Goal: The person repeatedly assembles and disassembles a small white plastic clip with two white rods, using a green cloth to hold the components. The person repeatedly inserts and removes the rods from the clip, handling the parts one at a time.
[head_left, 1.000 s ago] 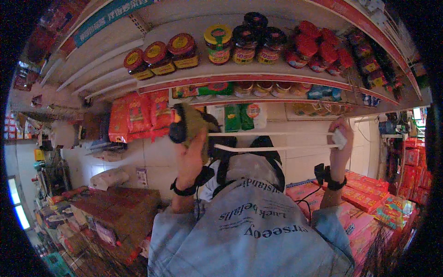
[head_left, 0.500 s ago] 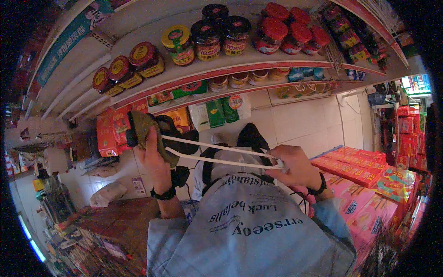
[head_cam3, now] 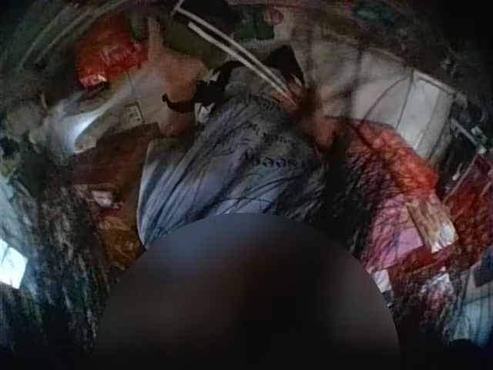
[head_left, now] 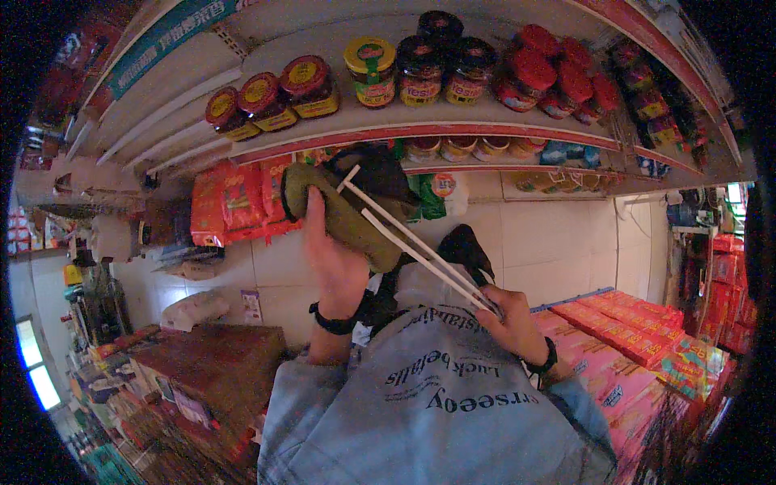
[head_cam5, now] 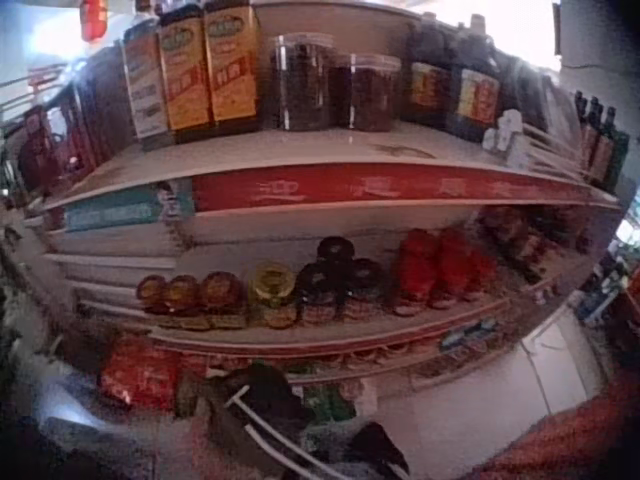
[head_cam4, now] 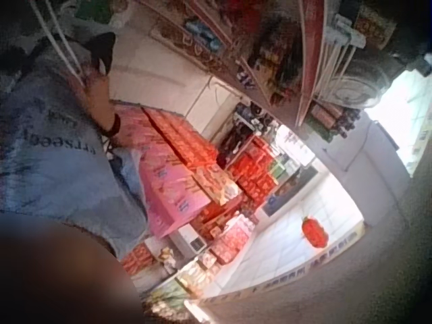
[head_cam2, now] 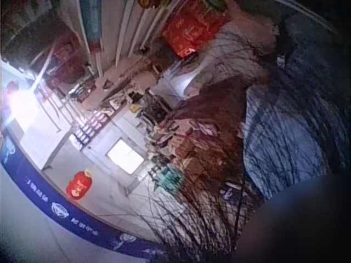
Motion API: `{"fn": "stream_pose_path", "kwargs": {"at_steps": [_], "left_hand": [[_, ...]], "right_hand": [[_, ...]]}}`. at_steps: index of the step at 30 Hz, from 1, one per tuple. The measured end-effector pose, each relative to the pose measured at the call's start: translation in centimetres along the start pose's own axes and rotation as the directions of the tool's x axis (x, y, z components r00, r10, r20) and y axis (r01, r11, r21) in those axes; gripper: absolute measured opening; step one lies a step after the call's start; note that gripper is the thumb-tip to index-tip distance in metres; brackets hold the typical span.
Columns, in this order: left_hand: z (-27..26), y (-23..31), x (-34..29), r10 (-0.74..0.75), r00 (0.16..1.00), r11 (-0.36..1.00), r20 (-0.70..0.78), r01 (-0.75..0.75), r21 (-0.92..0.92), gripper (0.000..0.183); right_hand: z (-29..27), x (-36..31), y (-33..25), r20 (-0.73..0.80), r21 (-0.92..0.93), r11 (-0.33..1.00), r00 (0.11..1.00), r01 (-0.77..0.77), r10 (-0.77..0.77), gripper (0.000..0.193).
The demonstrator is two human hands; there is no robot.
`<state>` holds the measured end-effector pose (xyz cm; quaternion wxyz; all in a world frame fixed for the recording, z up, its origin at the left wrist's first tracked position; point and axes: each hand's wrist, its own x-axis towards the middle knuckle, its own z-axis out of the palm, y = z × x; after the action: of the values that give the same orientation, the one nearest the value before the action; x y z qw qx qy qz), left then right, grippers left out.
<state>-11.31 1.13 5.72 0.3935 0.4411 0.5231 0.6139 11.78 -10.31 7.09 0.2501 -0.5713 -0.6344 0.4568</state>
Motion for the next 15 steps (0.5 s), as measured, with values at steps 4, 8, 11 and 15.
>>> {"fn": "stream_pose_path", "kwargs": {"at_steps": [4,8,11,15], "left_hand": [[1.3,3.2,1.0,-0.38,0.904,0.494,0.194,0.376,-0.784,0.035],[1.5,3.4,1.1,-0.404,0.898,0.456,0.173,0.362,-0.813,0.034],[1.5,3.0,0.8,-0.387,0.905,0.44,0.18,0.352,-0.826,0.034],[1.5,3.5,0.4,-0.371,0.892,0.393,0.257,0.402,-0.827,0.034]], "right_hand": [[-0.1,-0.3,0.3,0.056,-0.007,0.998,0.997,-0.061,0.062,0.022],[0.0,-0.5,-0.3,-0.013,-0.053,0.999,1.0,-0.006,0.006,0.021],[0.0,0.3,-1.1,-0.024,-0.103,0.991,0.996,-0.089,0.087,0.021],[0.1,0.8,-1.4,-0.038,-0.054,0.998,0.999,-0.034,0.032,0.02]]}}
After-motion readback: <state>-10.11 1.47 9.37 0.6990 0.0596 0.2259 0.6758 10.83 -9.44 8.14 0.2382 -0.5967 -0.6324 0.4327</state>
